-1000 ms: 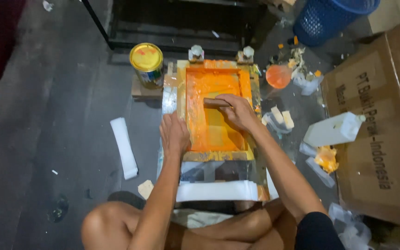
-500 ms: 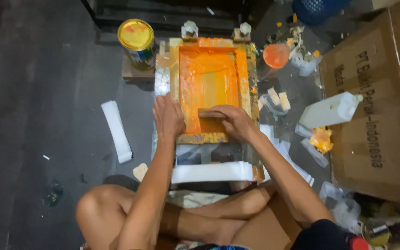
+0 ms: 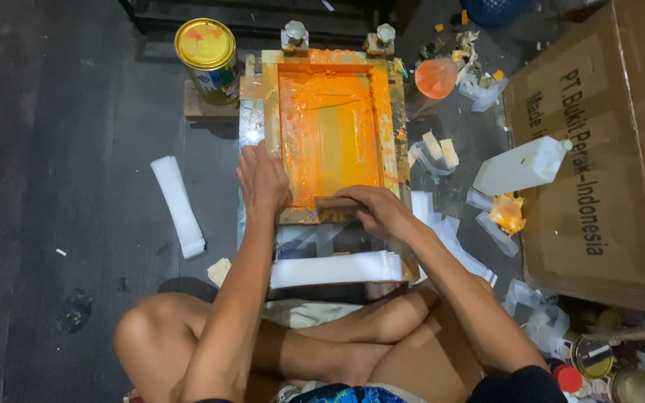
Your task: The person sits cross-legged on the floor and uses a squeegee to spread orange ink across a screen printing frame. They then place a white foam strip under the frame, pull it through, and repeat the process with additional strips.
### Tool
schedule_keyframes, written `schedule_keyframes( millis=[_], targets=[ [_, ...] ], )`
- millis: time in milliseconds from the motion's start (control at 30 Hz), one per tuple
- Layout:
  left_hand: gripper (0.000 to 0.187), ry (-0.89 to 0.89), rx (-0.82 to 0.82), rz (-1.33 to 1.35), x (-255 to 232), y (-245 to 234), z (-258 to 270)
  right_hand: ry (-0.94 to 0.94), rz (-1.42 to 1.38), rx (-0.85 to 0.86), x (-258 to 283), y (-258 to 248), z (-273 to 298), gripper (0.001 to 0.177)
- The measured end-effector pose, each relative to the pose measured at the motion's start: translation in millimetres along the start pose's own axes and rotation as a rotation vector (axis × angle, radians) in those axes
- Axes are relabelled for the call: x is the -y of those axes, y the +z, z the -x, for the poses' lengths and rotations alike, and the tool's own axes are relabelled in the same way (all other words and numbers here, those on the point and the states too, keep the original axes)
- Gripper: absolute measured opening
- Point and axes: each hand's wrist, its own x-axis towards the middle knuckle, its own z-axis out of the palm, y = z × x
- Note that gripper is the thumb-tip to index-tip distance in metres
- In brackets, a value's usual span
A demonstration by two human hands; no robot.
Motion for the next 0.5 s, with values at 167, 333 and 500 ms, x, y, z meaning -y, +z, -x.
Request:
schedule_keyframes(
  millis=[167,333,500],
  targets=[
    [0.049,0.024,-0.005,0.009,5,6,-1,0.009,-0.138,0.029,18,-21,-11,0.049],
    [0.046,0.002,-0.013,0.013,-15,-12,5,-0.033,-0.121,-0.034,-2,-37,-62,0.050],
    [0.048,-0.034,0.039,0.003,-10,-12,4,-0.045,0.005,-0.215,-1,-37,-107,0.036]
  ],
)
